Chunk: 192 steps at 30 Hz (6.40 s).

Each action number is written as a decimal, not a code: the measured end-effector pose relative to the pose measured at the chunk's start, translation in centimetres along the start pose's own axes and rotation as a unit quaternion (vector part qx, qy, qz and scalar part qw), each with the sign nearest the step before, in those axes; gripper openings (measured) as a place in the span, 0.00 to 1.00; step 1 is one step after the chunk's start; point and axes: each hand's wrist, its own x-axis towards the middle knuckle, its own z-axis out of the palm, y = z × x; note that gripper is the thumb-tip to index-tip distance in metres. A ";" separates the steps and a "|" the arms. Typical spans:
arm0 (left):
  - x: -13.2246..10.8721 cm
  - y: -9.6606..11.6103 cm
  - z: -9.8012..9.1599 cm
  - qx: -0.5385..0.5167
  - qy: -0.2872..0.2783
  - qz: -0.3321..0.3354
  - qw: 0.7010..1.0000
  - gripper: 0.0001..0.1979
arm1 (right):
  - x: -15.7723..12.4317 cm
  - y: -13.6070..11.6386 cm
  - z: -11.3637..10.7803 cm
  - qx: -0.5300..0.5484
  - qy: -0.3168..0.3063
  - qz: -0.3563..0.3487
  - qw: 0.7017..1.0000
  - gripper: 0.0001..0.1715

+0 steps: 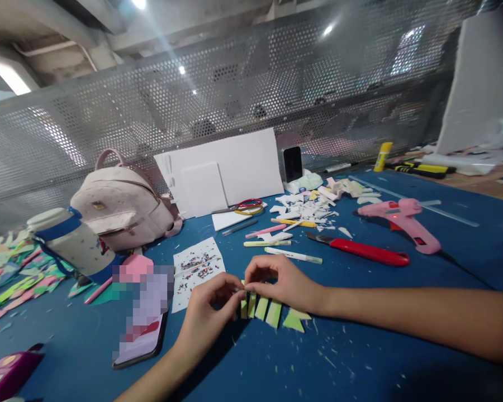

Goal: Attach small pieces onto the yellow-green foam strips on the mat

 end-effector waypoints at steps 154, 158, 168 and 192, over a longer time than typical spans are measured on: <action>-0.1 0.0 -0.2 -0.046 0.021 -0.005 0.999 0.06 | -0.1 0.2 -0.4 -0.086 0.077 -0.077 0.990 0.02; 0.0 0.0 -0.2 -0.041 0.015 0.000 0.999 0.08 | 0.1 0.2 -0.4 -0.092 0.023 -0.044 0.995 0.02; -0.2 0.0 -0.2 -0.050 -0.002 -0.001 0.999 0.09 | 0.1 -0.1 -0.3 -0.107 0.003 -0.050 0.993 0.02; -0.2 -0.3 -0.3 -0.053 -0.006 -0.010 0.999 0.10 | 0.1 0.0 -0.3 -0.098 -0.005 -0.043 0.994 0.01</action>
